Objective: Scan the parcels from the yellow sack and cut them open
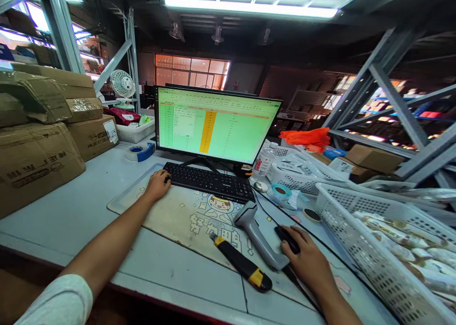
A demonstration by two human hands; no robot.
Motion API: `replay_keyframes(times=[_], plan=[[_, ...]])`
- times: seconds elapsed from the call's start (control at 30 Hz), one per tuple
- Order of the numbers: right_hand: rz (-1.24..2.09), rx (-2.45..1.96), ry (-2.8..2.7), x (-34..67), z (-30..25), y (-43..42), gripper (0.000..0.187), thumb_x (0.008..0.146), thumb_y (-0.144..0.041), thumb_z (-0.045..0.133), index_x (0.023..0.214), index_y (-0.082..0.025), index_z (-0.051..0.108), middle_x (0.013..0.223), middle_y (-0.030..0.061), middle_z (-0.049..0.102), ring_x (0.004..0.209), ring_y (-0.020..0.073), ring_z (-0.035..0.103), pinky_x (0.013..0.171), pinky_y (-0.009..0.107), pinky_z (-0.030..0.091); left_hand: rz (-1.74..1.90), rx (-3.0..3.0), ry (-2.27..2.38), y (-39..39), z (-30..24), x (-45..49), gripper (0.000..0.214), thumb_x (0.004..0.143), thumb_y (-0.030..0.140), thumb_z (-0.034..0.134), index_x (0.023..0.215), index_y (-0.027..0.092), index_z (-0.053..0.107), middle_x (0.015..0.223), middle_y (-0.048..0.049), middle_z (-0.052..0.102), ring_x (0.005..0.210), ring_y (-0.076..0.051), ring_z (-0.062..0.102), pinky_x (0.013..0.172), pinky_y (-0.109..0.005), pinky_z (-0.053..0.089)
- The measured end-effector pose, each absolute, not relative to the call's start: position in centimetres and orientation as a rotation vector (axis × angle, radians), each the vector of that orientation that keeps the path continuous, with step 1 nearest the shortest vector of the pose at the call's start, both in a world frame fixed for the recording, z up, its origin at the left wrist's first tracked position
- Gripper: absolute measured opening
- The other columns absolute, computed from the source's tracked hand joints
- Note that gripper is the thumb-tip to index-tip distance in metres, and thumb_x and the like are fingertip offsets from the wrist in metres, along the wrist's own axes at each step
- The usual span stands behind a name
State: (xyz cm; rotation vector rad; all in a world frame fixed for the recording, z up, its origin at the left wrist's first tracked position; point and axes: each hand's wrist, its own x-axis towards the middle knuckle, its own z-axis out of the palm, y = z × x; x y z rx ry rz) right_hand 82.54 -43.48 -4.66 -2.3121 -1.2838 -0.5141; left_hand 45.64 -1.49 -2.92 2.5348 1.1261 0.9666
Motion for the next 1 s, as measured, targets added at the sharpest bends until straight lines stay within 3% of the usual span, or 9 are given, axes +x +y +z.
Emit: replay_keyframes(times=[0.23,0.77,1.0], plan=[[-0.511,-2.356,-1.283,82.28,-4.24,-43.66,0.055,0.09,-0.058,0.047,0.129,-0.029,0.073,0.135,0.0088,0.066,0.111,0.033,0.071,0.079,0.045,0.062,0.972,2.535,1.117,-1.46,-2.97,45.65,0.024,0.096,0.025,0.054,0.114,0.02,0.069,0.135,-0.0127,0.062,0.124,-0.034,0.056,0.108,-0.05,0.046],[-0.461,-2.358,-1.3,82.35,-4.41,-43.57,0.06,0.093,-0.063,0.042,0.129,-0.027,0.074,0.136,0.0107,0.064,0.116,0.0333,0.069,0.087,0.045,0.062,0.95,2.526,1.126,-1.6,-2.81,45.62,0.025,0.097,0.026,0.053,0.115,0.02,0.069,0.136,-0.012,0.062,0.126,-0.033,0.054,0.108,-0.049,0.045],[-0.446,-2.421,-1.253,81.82,-3.87,-43.52,0.059,0.092,-0.06,0.042,0.129,-0.028,0.074,0.138,0.0086,0.063,0.113,0.0319,0.07,0.076,0.042,0.062,0.944,2.527,1.127,-1.62,-2.8,45.58,0.024,0.098,0.026,0.053,0.115,0.019,0.068,0.137,-0.0121,0.061,0.126,-0.033,0.054,0.108,-0.049,0.045]])
